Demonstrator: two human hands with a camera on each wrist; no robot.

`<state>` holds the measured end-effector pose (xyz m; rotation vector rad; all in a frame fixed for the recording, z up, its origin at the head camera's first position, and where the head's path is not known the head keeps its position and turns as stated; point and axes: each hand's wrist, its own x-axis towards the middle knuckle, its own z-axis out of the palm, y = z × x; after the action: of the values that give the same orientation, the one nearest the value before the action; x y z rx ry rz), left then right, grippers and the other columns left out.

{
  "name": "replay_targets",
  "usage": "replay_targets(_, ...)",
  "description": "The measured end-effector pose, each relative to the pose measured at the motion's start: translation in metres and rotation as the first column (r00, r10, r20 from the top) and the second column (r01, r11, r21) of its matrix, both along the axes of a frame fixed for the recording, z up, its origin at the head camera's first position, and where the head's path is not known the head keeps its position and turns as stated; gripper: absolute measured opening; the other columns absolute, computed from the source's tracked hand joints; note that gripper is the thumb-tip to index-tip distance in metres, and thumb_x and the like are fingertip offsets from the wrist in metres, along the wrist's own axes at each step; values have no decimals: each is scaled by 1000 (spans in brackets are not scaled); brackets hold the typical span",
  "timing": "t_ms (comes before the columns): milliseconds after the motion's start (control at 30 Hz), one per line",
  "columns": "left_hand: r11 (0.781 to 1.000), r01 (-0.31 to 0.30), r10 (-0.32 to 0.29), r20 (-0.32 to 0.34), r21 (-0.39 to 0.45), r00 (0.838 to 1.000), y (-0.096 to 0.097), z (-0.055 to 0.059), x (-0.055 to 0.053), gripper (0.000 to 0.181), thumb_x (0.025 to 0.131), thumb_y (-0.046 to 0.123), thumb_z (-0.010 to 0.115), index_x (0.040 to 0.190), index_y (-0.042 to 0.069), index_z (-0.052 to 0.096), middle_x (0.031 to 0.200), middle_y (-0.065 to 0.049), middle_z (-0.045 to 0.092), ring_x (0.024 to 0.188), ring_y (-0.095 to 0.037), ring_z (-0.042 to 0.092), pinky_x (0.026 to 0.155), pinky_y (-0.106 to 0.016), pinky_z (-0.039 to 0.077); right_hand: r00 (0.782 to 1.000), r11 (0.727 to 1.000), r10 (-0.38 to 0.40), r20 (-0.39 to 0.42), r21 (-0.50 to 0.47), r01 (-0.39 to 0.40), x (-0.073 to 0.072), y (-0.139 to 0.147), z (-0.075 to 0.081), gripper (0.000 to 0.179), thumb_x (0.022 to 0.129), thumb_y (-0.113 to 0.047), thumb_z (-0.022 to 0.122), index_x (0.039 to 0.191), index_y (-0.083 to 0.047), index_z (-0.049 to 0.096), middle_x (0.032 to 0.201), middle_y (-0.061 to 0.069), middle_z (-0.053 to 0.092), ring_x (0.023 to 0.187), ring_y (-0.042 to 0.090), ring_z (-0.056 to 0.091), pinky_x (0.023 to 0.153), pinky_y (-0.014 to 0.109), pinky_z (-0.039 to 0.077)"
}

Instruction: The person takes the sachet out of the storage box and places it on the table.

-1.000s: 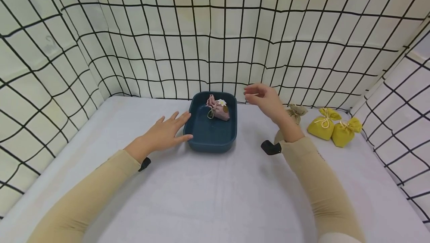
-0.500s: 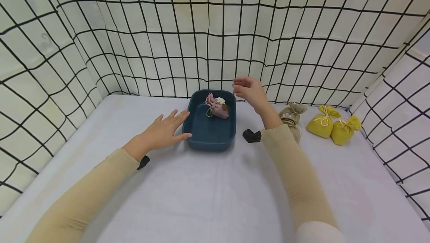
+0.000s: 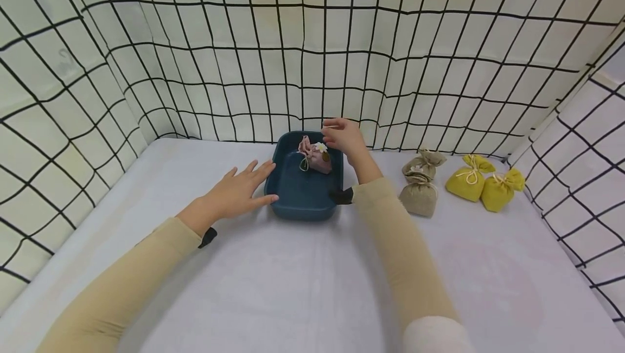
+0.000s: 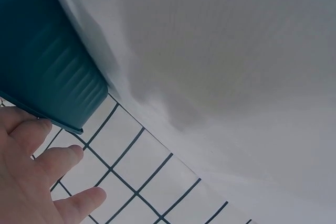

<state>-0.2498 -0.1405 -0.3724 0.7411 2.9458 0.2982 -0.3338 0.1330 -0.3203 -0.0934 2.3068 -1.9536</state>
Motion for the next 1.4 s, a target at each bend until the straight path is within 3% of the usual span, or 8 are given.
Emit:
replay_targets(533, 1000, -1, 1, 3, -1, 1000, 0, 1, 0, 91, 100, 67, 50, 166, 12, 19, 170, -5, 17, 155, -37, 13, 117, -69, 13, 1000, 953, 31, -6, 302, -27, -7, -22, -14, 46, 101, -9, 63, 145, 0, 55, 149, 21, 52, 131, 35, 53, 108, 47, 44)
replay_targets(700, 1000, 0, 0, 11, 0, 1000, 0, 2, 0, 91, 100, 67, 50, 166, 12, 20, 170, -6, 17, 155, -37, 13, 118, -69, 13, 999, 946, 23, 28, 324, -31, -10, -24, -17, 48, 99, -6, 64, 146, 0, 53, 149, 20, 51, 96, 29, 63, 103, 43, 44)
replay_targets(833, 1000, -2, 2, 10, -8, 1000, 0, 2, -1, 90, 100, 66, 50, 166, 12, 20, 170, -6, 17, 155, -37, 13, 118, -69, 13, 996, 938, 62, 64, 338, -80, -14, -24, -21, 56, 96, -4, 66, 149, 0, 49, 152, 22, 47, 59, 14, 52, 79, 33, 47)
replay_targets(1000, 1000, -4, 4, 9, -13, 1000, 1, 1, -1, 90, 100, 66, 50, 166, 12, 20, 170, -6, 17, 155, -37, 14, 118, -69, 13, 990, 932, 96, 103, 341, -126, -17, -25, -27, 64, 93, 0, 68, 153, -2, 46, 156, 22, 42, 49, 5, 37, 58, 25, 39)
replay_targets(1133, 1000, -2, 2, 7, -10, 1000, 0, 1, -1, 90, 100, 66, 50, 166, 12, 20, 170, -6, 17, 155, -37, 14, 118, -69, 13, 989, 917, 102, 103, 376, -133, -18, -26, -28, 65, 91, 2, 68, 152, -2, 47, 157, 23, 41, 61, 9, 45, 60, 23, 39)
replay_targets(1200, 1000, 1, -1, 5, -12, 1000, 0, 1, -1, 91, 100, 66, 50, 166, 12, 20, 170, -6, 18, 155, -37, 14, 117, -69, 14, 990, 904, 104, 97, 406, -134, -17, -27, -29, 66, 89, 3, 69, 152, -2, 48, 157, 23, 40, 83, 14, 54, 69, 26, 42)
replay_targets(1300, 1000, 2, -2, 4, -13, 1000, 0, 2, -1, 91, 99, 67, 50, 166, 12, 20, 170, -6, 19, 155, -36, 13, 117, -69, 14, 990, 883, 108, 96, 448, -139, -17, -29, -31, 67, 88, 4, 68, 152, -2, 47, 155, 24, 41, 116, 28, 51, 85, 34, 46)
replay_targets(1400, 1000, 2, -1, 12, -10, 1000, 0, 2, -1, 91, 99, 67, 50, 166, 12, 20, 170, -6, 18, 155, -36, 13, 117, -69, 14, 987, 838, 125, 96, 523, -157, -17, -32, -34, 66, 91, -1, 65, 153, -3, 45, 154, 24, 43, 126, 32, 46, 100, 42, 44)
